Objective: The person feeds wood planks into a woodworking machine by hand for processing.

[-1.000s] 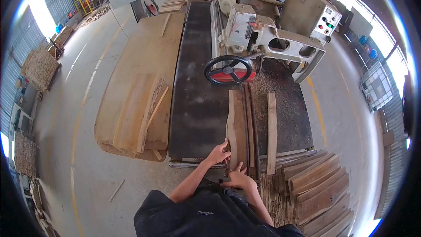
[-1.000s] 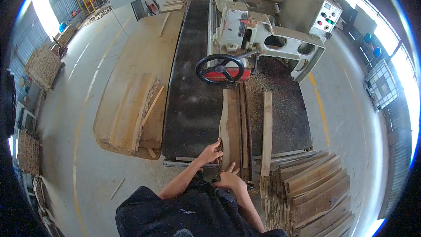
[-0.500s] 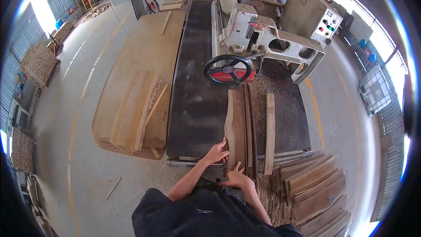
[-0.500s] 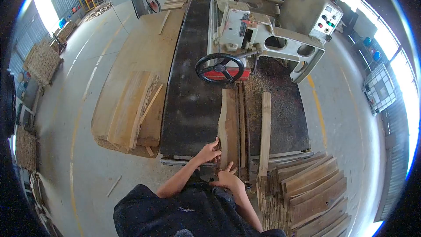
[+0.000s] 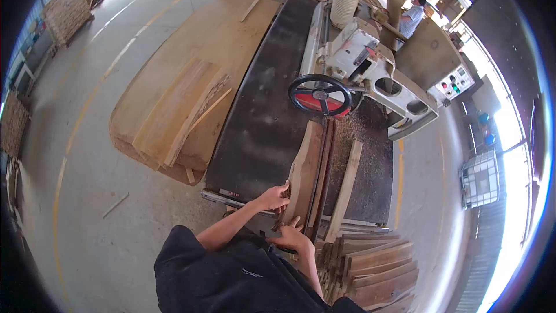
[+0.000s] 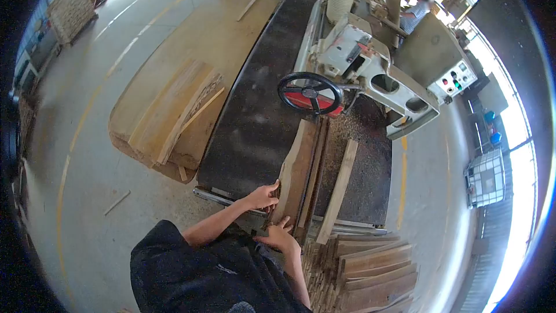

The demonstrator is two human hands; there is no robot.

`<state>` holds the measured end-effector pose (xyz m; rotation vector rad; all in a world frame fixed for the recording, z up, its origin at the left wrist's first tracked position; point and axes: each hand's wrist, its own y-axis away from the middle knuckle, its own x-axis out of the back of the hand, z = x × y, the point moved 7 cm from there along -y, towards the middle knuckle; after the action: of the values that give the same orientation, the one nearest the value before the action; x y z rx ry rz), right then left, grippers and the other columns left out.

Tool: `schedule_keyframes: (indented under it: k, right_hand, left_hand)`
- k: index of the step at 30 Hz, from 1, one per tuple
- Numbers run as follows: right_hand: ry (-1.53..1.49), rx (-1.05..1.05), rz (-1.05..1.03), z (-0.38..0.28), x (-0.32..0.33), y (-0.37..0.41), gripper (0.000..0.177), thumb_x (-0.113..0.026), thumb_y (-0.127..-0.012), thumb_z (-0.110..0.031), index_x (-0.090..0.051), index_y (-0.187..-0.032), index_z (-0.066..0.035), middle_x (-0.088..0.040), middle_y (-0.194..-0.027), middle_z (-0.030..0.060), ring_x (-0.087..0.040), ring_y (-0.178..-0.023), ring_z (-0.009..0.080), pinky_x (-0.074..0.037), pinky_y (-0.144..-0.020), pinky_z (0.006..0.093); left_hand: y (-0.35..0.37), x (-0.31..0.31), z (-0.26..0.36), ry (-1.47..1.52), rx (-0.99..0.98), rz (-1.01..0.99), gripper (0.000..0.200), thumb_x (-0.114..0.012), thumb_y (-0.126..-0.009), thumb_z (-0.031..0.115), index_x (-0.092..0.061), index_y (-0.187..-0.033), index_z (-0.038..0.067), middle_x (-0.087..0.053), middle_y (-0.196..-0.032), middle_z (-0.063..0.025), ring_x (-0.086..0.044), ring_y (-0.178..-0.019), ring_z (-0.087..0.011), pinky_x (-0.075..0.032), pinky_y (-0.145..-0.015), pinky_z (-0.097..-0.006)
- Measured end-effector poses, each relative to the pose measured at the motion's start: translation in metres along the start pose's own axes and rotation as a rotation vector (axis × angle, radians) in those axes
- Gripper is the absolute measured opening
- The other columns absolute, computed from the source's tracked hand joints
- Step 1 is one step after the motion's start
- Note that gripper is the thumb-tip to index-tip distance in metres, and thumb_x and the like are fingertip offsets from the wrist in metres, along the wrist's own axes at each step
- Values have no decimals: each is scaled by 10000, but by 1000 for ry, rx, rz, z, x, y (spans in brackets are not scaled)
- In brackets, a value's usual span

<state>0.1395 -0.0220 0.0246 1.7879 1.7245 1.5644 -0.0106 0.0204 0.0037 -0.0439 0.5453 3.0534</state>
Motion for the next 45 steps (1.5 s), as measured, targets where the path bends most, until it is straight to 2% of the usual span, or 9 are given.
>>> schedule_keyframes:
  k: [4,14,16,22,29,32,37,41,45]
  right_hand:
    - [-72,-3,38,1,-2,2,1006,-687,-790,-742,-587,-1359,81,-522,-1416,387,-48,-1427,731,-133,-1185,736]
    - [-51,31,-21,-19,15,14,989,-686,-793,-745,-597,-1361,59,-505,-1430,393,-54,-1439,715,-173,-1186,723]
    - [-23,39,60,-8,6,5,1016,-686,-782,-760,-603,-1332,91,-491,-1400,441,-68,-1425,727,-172,-1186,722]
    - [-50,62,35,-11,9,9,1007,-690,-784,-758,-614,-1311,97,-391,-1360,563,-124,-1385,757,-238,-1192,671]
    - [-51,28,48,-27,24,25,1007,-680,-805,-748,-596,-1315,117,-428,-1338,550,-125,-1377,763,-264,-1185,659]
    - [11,14,-5,-17,14,14,1012,-683,-813,-732,-578,-1326,133,-471,-1338,515,-134,-1381,760,-243,-1179,688]
    - [22,54,60,-13,9,8,1023,-685,-821,-719,-553,-1337,154,-526,-1344,455,-135,-1381,761,-178,-1167,747]
    - [27,49,11,-17,13,11,1019,-684,-821,-721,-551,-1351,140,-514,-1352,462,-117,-1391,755,-183,-1175,736]
    - [-14,36,-11,-26,20,20,1005,-684,-818,-726,-568,-1346,121,-482,-1394,458,-94,-1408,742,-195,-1178,724]
  left_hand:
    - [3,0,4,-13,5,-7,884,-621,-942,109,-93,-1644,6,-715,-763,-113,-676,-574,-182,-556,-565,-331]
    - [2,0,3,-57,26,-26,899,-619,-956,127,-60,-1651,18,-742,-808,-122,-668,-585,-173,-525,-548,-319]
    - [3,0,5,-69,27,-26,899,-621,-955,128,-62,-1651,15,-743,-809,-122,-668,-586,-172,-523,-547,-315]
    - [6,2,11,-92,28,-18,885,-622,-952,126,-89,-1649,8,-746,-813,-123,-670,-591,-169,-522,-552,-310]
    - [7,1,10,-62,51,-22,874,-620,-951,116,-103,-1648,4,-739,-814,-124,-673,-596,-168,-538,-579,-312]
    - [8,1,12,-62,31,-20,868,-615,-956,111,-102,-1648,5,-735,-812,-122,-673,-596,-171,-542,-578,-320]
    - [1,0,1,-49,25,-19,867,-616,-959,110,-101,-1648,6,-730,-805,-121,-670,-594,-171,-546,-579,-325]
    - [-5,-1,-9,-42,-6,-12,900,-615,-927,131,-89,-1646,8,-734,-775,-120,-692,-563,-185,-541,-527,-315]
    - [2,0,1,-59,34,-26,889,-613,-950,107,-73,-1649,6,-728,-801,-120,-664,-586,-171,-545,-579,-325]
